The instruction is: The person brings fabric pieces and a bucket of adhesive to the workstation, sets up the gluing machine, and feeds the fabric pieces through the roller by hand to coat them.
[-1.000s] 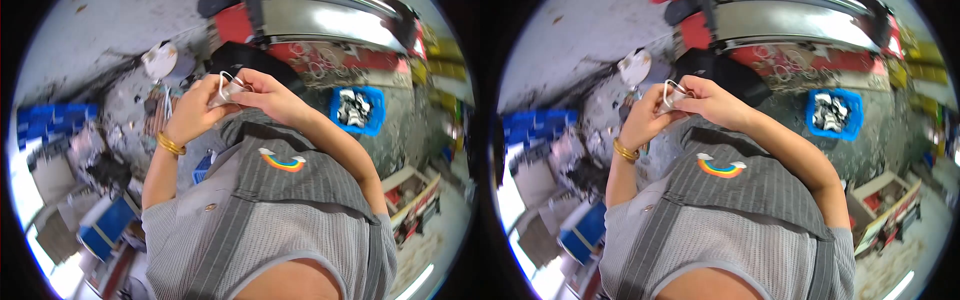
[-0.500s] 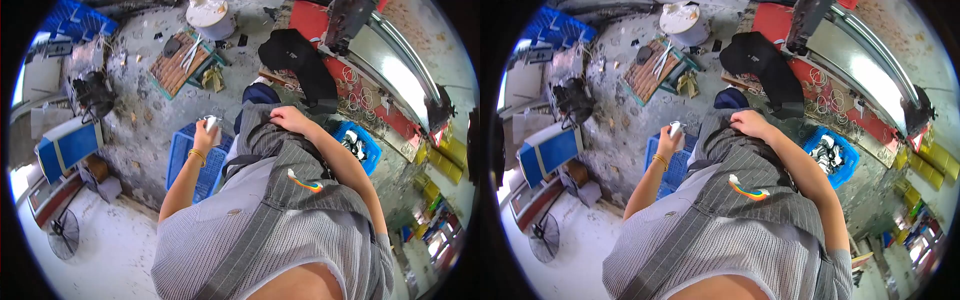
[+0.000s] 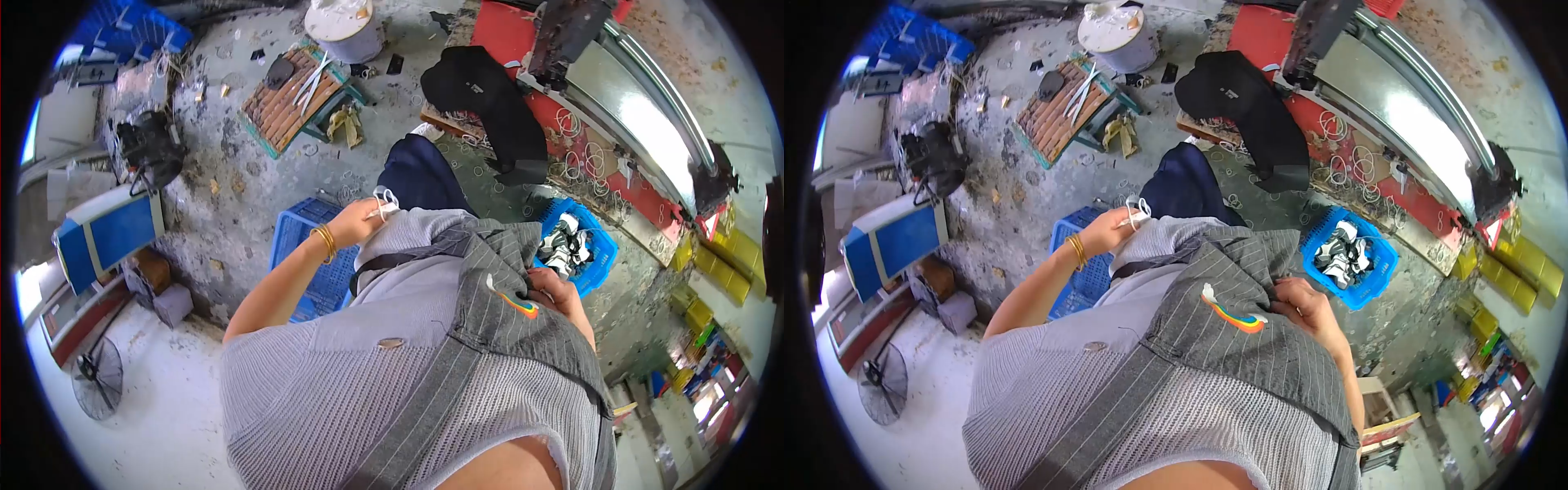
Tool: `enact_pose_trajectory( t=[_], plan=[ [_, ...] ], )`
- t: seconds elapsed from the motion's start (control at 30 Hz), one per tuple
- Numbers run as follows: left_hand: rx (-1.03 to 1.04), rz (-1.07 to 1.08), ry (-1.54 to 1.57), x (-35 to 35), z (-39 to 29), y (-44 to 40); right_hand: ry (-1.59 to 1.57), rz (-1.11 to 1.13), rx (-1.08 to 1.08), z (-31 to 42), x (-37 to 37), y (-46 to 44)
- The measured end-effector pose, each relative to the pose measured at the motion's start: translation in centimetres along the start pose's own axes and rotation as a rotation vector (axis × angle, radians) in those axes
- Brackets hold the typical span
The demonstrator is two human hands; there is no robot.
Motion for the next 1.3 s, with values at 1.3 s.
enact_pose_trajectory(
  t=[1.3],
  plan=[
    [0.375,0.142,-0.032,6.6,-1.5,-8.9,0.139,0.073,-0.214,1.4,3.7,-11.3]
  ],
)
Point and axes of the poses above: each hand's wrist, its own y-axis away from the middle knuckle, its own x-axis out of the palm, z = x × y, the point moved 5 cm from there along -y, towards the middle knuckle, and after that the axes turned 8 degrees about -x, right-handed, at the moved point
